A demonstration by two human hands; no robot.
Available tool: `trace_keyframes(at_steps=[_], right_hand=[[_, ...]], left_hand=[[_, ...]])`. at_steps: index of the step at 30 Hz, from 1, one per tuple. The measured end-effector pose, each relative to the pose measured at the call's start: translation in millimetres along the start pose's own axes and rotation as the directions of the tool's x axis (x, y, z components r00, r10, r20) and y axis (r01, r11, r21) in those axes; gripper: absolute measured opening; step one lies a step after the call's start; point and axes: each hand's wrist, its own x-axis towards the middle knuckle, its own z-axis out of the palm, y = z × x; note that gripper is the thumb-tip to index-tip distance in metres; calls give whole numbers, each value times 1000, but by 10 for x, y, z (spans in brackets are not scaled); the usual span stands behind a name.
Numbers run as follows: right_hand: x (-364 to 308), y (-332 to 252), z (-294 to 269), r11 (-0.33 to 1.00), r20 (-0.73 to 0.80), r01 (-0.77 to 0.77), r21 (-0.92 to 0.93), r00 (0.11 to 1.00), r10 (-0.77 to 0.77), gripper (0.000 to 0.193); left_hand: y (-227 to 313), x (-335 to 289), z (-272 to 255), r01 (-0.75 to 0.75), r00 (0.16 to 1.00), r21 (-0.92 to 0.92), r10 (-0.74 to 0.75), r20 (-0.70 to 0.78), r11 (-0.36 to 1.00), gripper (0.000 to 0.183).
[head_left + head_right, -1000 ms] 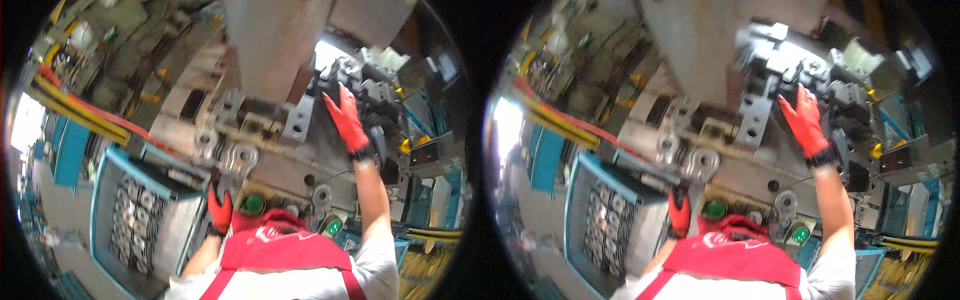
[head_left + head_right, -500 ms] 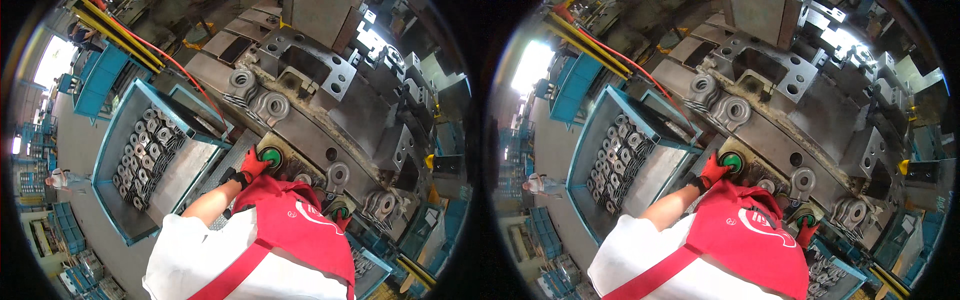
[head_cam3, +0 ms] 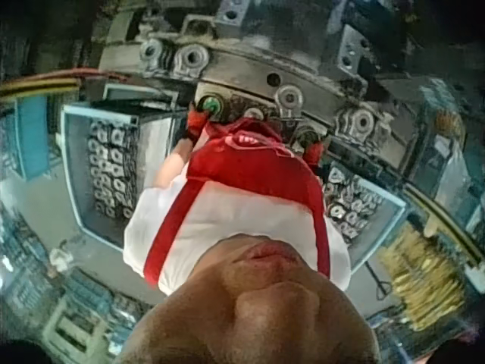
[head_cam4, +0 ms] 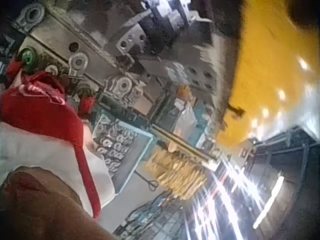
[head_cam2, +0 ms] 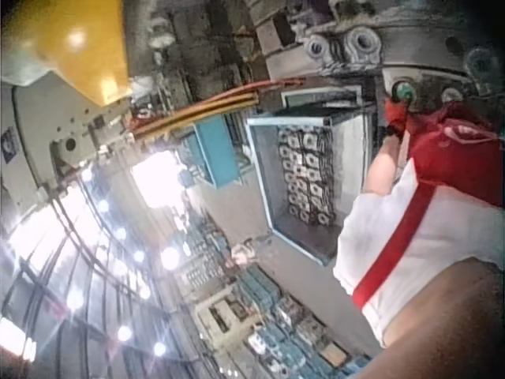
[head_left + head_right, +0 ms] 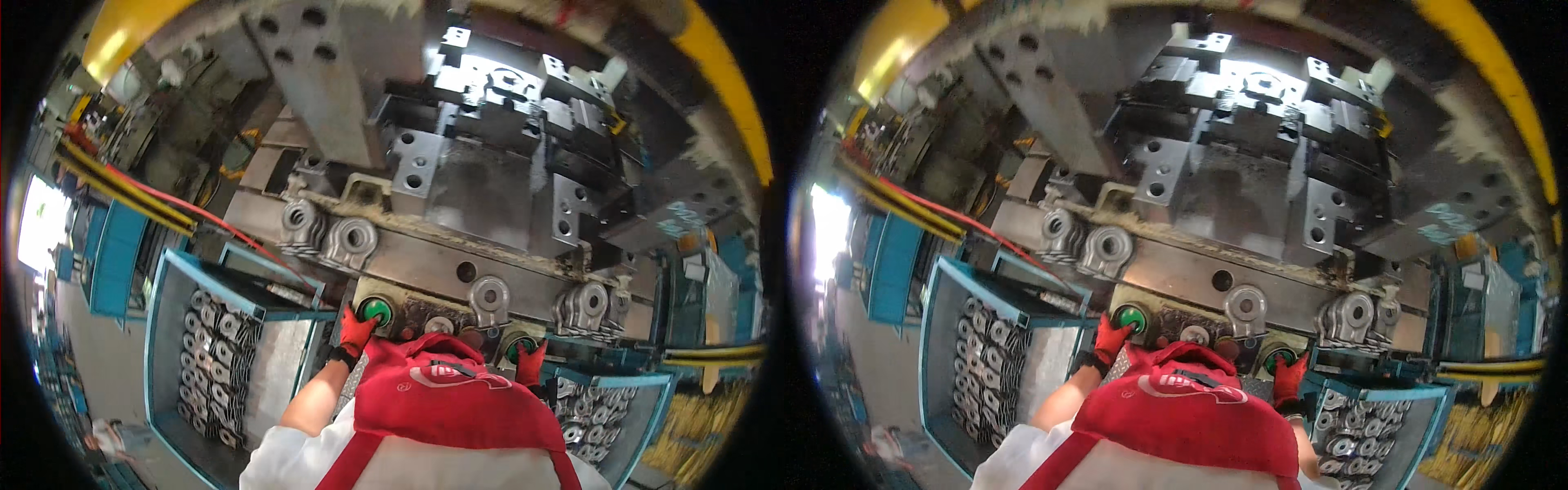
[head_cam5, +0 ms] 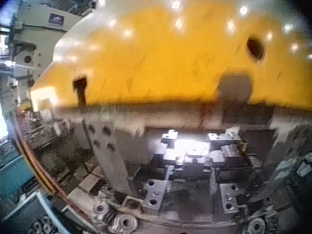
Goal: Operates an industrial stamping press to produce metal components and then organizes the finished parts into a storage bin on the factory floor.
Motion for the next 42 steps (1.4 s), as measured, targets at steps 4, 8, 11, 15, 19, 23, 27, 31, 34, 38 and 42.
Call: trace_keyframes(at_steps=[4, 8, 11, 15, 19, 23, 27, 31, 34, 38, 42], right_hand=[[-55, -96, -27, 999, -46, -22, -38, 999, 20, 88], [2, 24, 16, 997, -57, -10, -76, 998, 6, 88], [-4, 9, 22, 999, -49, -28, -37, 998, 26, 88], [-23, -31, 23, 998, -41, -44, -50, 998, 42, 89], [-2, 94, 15, 999, -12, -25, -31, 1000, 25, 89], [-9, 45, -52, 999, 16, 44, 11, 999, -44, 89], [-60, -284, -109, 996, 83, -84, 25, 993, 82, 89], [-56, -221, -135, 998, 40, 0, 62, 999, -2, 87], [-65, -163, -155, 995, 42, -33, 96, 999, 29, 86], [-211, -248, -196, 980, 22, -153, 125, 988, 151, 86], [-246, -17, -72, 992, -73, -113, 52, 991, 116, 85]], left_hand=[[156, -44, -33, 20, 999, 58, -18, -48, 998, 93], [266, -60, -39, 4, 998, 101, 3, -68, 995, 93], [154, -10, -46, -25, 999, 112, 30, -37, 993, 95], [196, -67, -65, 16, 999, 137, -9, -51, 990, 95], [278, -57, -218, -79, 995, 281, 57, 86, 956, 94], [1356, -210, -548, -274, 916, 773, -89, 390, 572, 66], [2526, -309, -420, -602, 792, 325, 493, 360, 729, 53], [3708, -16, 142, -908, 419, 54, 892, 169, 417, 61], [4482, 418, 690, -867, 411, 338, 909, 65, 368, 77], [5237, 1113, 1353, -602, 729, 526, 682, 54, 601, 99], [5635, 1605, 1826, -411, 905, 547, 399, 148, 730, 110]])
